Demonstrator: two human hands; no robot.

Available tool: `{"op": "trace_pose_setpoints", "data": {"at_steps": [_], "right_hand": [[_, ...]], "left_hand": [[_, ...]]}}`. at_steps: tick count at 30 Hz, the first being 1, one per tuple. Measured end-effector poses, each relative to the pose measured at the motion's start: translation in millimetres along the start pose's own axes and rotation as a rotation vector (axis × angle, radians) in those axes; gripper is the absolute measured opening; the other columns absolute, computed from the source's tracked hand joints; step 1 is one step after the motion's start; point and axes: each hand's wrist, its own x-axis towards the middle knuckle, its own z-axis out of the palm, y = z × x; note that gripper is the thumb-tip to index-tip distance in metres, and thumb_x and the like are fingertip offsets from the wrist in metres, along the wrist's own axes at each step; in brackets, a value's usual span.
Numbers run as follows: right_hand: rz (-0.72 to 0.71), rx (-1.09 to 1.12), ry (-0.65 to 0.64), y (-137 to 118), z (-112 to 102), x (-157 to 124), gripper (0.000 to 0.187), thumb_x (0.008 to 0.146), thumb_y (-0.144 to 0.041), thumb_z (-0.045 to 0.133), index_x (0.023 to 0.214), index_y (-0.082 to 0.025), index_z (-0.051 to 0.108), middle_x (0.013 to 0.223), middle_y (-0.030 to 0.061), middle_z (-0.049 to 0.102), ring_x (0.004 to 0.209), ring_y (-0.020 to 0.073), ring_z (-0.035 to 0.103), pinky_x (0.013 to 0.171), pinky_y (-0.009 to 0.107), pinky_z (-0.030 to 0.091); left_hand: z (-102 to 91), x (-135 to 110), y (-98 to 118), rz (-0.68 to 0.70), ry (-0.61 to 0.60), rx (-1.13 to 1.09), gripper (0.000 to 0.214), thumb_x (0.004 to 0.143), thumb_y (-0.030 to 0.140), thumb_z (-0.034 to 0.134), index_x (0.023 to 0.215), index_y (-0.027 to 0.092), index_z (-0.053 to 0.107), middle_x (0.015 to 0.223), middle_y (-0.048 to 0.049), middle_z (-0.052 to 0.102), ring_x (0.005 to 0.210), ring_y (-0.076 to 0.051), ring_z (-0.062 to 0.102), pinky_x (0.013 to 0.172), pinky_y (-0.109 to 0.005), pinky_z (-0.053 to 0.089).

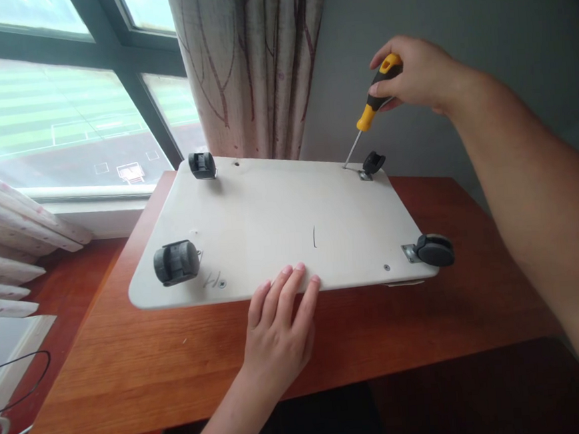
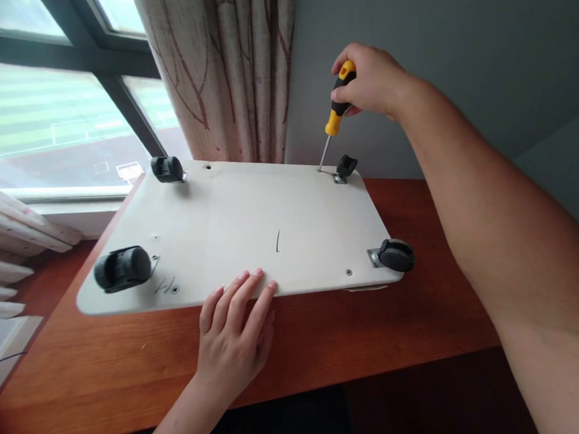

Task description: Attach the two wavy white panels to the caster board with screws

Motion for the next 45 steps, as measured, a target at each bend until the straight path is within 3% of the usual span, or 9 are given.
{"op": "trace_pose_setpoints", "data": {"at_steps": [5,10,15,23,27,32,37,40,45], "right_hand": [[-0.048,-0.300,0.123,-2,4,-7,0.033,0.078,-0.042,0.076,0.104,-0.024,0.065,0.101,0.0089,0.067,0.067,0.0222,0.068,0.062,0.043,0.060],[-0.086,-0.450,0.166,-4,9,-10,0.049,0.083,-0.052,0.069,0.116,-0.017,0.063,0.104,0.0149,0.070,0.076,0.0257,0.070,0.072,0.043,0.057],[-0.123,-0.425,0.196,-4,16,-9,0.057,0.086,-0.050,0.068,0.120,-0.005,0.060,0.112,0.0197,0.069,0.085,0.0195,0.067,0.076,0.038,0.053],[-0.123,-0.238,0.279,-12,3,-18,0.050,0.085,-0.048,0.069,0.110,-0.006,0.061,0.109,0.0116,0.068,0.068,0.0084,0.065,0.057,0.022,0.044],[-0.194,-0.146,0.285,-28,-6,-45,0.043,0.088,-0.045,0.069,0.110,-0.009,0.064,0.103,0.0085,0.065,0.057,0.0074,0.062,0.045,0.019,0.046],[-0.348,0.211,0.216,-54,-4,-96,0.040,0.086,-0.045,0.073,0.108,-0.014,0.063,0.090,0.0033,0.059,0.060,0.0118,0.066,0.044,0.021,0.055],[-0.350,0.475,0.126,-78,-2,-157,0.033,0.085,-0.040,0.074,0.106,-0.017,0.062,0.081,0.0000,0.059,0.056,0.0110,0.064,0.047,0.024,0.056],[-0.286,0.550,0.093,-84,2,-187,0.026,0.087,-0.035,0.073,0.106,-0.020,0.062,0.084,0.0007,0.063,0.059,0.0106,0.064,0.049,0.023,0.055],[-0.182,0.621,0.048,-76,15,-214,0.029,0.082,-0.040,0.077,0.104,-0.026,0.065,0.087,0.0004,0.065,0.061,0.0118,0.064,0.050,0.024,0.057]], "left_hand": [[-0.2,0,0,0.000,-0.002,0.000,0.047,0.087,0.011,0.058,0.134,0.016,0.062,0.142,-0.0137,0.059,0.135,-0.027,0.051,0.117,-0.042,0.027],[-0.5,0,0,-0.005,-0.011,-0.002,0.048,0.086,0.011,0.058,0.134,0.017,0.062,0.143,-0.0136,0.059,0.134,-0.027,0.052,0.117,-0.042,0.028],[-0.6,-1,0,-0.002,-0.025,0.000,0.049,0.086,0.011,0.059,0.135,0.017,0.061,0.143,-0.0135,0.058,0.136,-0.028,0.050,0.117,-0.042,0.027],[-8.2,0,1,-0.013,-0.086,-0.024,0.054,0.086,0.010,0.059,0.139,0.016,0.056,0.148,-0.0137,0.053,0.140,-0.029,0.046,0.119,-0.044,0.026],[-18.2,2,-2,-0.015,-0.110,-0.130,0.055,0.086,0.008,0.058,0.140,0.015,0.053,0.150,-0.0164,0.050,0.141,-0.031,0.044,0.118,-0.048,0.030],[-38.2,-1,-14,0.014,-0.019,-0.378,0.056,0.083,0.000,0.059,0.136,0.016,0.053,0.142,-0.0176,0.056,0.135,-0.031,0.050,0.111,-0.049,0.043],[-63.7,-14,-36,-0.021,0.031,-0.406,0.050,0.081,-0.004,0.059,0.126,0.016,0.060,0.122,-0.0137,0.064,0.114,-0.025,0.062,0.095,-0.037,0.054],[-73.6,-27,-55,-0.028,-0.086,-0.300,0.038,0.085,0.001,0.059,0.120,0.017,0.062,0.110,-0.0107,0.066,0.099,-0.020,0.065,0.084,-0.030,0.054],[-76.3,-41,-81,-0.010,-0.366,-0.064,0.023,0.096,0.015,0.048,0.110,0.020,0.066,0.102,-0.0073,0.070,0.084,-0.019,0.067,0.071,-0.029,0.051]]}}
